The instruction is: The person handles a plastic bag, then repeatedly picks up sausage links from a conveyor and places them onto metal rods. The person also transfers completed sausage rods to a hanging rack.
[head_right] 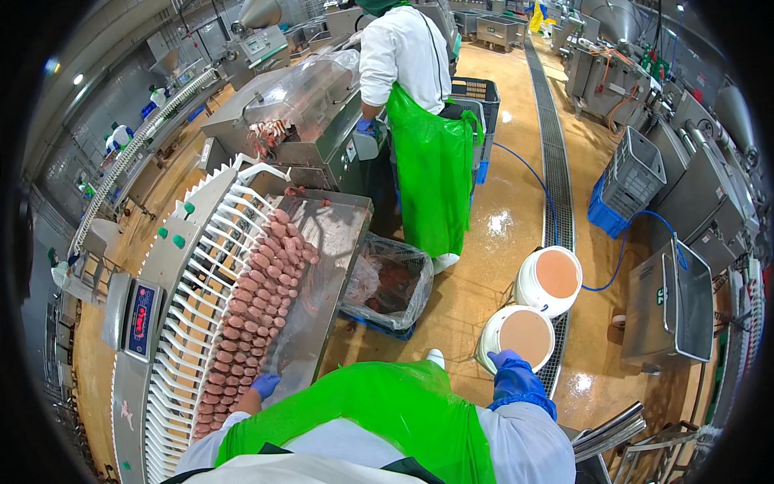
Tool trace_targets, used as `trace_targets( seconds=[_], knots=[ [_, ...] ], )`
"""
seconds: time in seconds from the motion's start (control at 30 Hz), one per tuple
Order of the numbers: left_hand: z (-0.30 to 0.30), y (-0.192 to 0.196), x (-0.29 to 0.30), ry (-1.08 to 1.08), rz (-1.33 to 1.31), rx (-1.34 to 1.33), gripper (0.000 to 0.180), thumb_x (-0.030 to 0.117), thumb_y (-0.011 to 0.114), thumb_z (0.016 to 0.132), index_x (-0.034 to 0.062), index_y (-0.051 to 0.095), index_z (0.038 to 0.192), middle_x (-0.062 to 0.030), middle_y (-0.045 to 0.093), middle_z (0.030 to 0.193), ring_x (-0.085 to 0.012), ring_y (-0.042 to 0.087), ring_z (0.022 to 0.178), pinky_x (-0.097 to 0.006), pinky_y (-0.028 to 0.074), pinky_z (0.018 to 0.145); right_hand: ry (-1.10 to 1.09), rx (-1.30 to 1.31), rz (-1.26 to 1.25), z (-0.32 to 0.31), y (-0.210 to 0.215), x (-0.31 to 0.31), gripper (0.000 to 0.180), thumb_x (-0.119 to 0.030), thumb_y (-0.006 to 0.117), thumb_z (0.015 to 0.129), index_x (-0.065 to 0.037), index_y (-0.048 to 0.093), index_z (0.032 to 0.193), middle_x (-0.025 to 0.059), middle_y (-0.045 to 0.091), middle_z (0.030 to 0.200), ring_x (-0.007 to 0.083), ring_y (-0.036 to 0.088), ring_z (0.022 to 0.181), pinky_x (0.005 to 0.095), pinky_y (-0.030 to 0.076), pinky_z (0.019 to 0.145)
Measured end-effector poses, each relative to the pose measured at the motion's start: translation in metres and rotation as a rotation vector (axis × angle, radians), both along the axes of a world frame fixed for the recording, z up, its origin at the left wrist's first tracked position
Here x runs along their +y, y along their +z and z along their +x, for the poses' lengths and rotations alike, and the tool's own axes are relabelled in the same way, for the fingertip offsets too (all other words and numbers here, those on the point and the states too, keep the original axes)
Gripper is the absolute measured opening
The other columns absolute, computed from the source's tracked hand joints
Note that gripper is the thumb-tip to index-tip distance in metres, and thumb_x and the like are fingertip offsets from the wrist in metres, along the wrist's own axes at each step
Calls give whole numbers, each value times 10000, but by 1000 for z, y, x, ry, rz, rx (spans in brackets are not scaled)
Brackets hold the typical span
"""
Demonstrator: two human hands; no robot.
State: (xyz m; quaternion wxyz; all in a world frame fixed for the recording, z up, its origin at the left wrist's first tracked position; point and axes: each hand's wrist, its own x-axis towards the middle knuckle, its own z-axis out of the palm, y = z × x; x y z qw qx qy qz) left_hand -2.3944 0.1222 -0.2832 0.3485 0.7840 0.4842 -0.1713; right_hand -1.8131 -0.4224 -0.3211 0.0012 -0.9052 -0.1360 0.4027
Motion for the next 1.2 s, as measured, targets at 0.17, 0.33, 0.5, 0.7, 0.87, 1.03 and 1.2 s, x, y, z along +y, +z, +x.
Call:
trace_targets(
  seconds=[0.17,0.33,0.5,0.7,0.87,1.03,1.2],
  knots=[
    [9,7,-8,2,29,7,469,369,576,872,13,626,1174,-187,625,1197,-302,599,1116,-368,453,961,-27,4,-26,-1,6,1,751,-664,449,862,7,649,1134,270,608,1160,405,572,1113,445,423,964],
    [3,-2,-6,-89,69,-6,440,375,554,871,39,646,1139,-191,633,1162,-329,605,1081,-393,460,942,-37,26,-47,-1,15,5,741,-652,449,864,3,641,1155,251,594,1208,389,558,1149,434,414,989],
    [3,0,-2,-253,145,80,424,360,452,911,39,662,1091,-197,635,1144,-363,600,1066,-424,451,947,-16,-19,10,1,-1,4,753,-658,457,858,16,644,1137,267,598,1184,409,558,1136,446,416,980],
    [42,12,2,-101,34,141,431,333,387,961,11,655,1059,-221,643,1114,-354,619,1019,-482,447,905,394,-89,-100,34,-91,-57,591,-618,369,921,-231,479,1354,295,636,1043,425,628,976,480,467,892],
    [21,48,-21,-24,245,-74,418,410,471,902,66,622,1086,-225,600,1148,-370,575,1070,-444,450,916,343,-99,-32,18,-57,-21,704,-603,388,923,35,684,955,300,645,953,430,616,960,508,455,822],
    [-8,46,-93,339,301,-16,441,400,471,910,122,594,1229,-156,546,1316,-321,499,1230,-395,373,1060,509,-29,-16,69,-30,-4,669,-590,403,923,18,678,885,249,651,876,366,625,878,465,459,762],
    [-59,21,-174,680,483,227,465,375,476,909,118,563,1286,-131,470,1413,-296,378,1348,-374,263,1146,657,41,33,139,-2,26,642,-578,418,924,2,672,814,197,658,798,302,635,797,423,464,702]
  ],
)
